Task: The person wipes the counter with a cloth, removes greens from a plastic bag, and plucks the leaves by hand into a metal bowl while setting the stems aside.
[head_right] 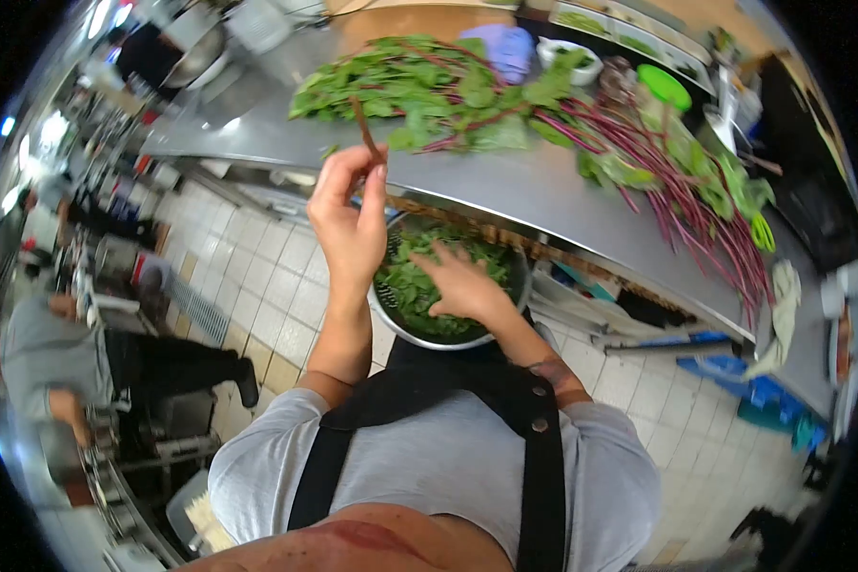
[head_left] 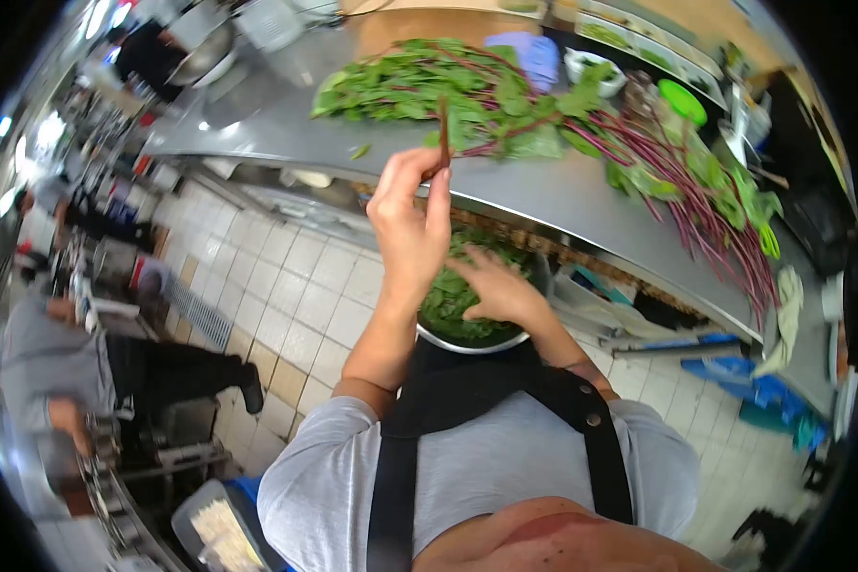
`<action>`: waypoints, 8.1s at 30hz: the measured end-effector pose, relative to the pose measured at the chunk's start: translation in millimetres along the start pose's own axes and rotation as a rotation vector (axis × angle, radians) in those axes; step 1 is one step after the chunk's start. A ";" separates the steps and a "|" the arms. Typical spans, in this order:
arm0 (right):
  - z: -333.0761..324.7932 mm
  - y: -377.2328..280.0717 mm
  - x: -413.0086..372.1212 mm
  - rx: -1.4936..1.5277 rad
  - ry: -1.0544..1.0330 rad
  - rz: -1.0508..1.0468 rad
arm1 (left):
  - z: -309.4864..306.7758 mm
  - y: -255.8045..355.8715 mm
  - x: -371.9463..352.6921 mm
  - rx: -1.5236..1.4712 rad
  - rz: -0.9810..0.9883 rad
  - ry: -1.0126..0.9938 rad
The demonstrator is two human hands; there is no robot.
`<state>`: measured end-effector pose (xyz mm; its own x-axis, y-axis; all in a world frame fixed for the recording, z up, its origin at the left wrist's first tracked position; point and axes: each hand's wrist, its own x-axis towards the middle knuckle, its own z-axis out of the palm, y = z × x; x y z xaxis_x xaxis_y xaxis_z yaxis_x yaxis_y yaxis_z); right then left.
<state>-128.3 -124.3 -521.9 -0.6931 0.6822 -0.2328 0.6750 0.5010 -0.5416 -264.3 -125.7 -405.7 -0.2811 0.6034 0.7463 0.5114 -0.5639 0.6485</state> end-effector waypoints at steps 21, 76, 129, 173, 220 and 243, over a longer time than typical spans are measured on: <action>36.4 22.1 -13.0 -0.008 -0.165 -0.153 | 176.4 -93.4 41.9 0.817 0.166 -0.447; -11.3 -33.9 40.3 0.795 1.105 -0.638 | -9.2 -84.1 -11.0 -1.863 -1.016 -0.084; -16.7 -38.5 35.1 0.427 1.046 -0.375 | 8.5 -66.2 -58.5 -0.294 -0.383 0.057; -63.7 -22.8 20.2 0.206 1.266 -0.431 | -6.5 -52.1 -91.2 0.012 -0.320 -0.160; -61.1 -19.3 6.9 0.243 1.199 -0.437 | -24.5 -45.8 -73.1 0.185 -0.082 -0.159; -35.6 -13.4 8.4 0.969 0.940 -0.378 | -55.6 -42.1 -70.2 0.046 -0.107 -0.374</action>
<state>-134.2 -106.3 -487.8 -0.1050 0.8804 0.4625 -0.2197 0.4331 -0.8742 -311.3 -175.7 -477.0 -0.0238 0.8258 0.5635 0.5332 -0.4663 0.7059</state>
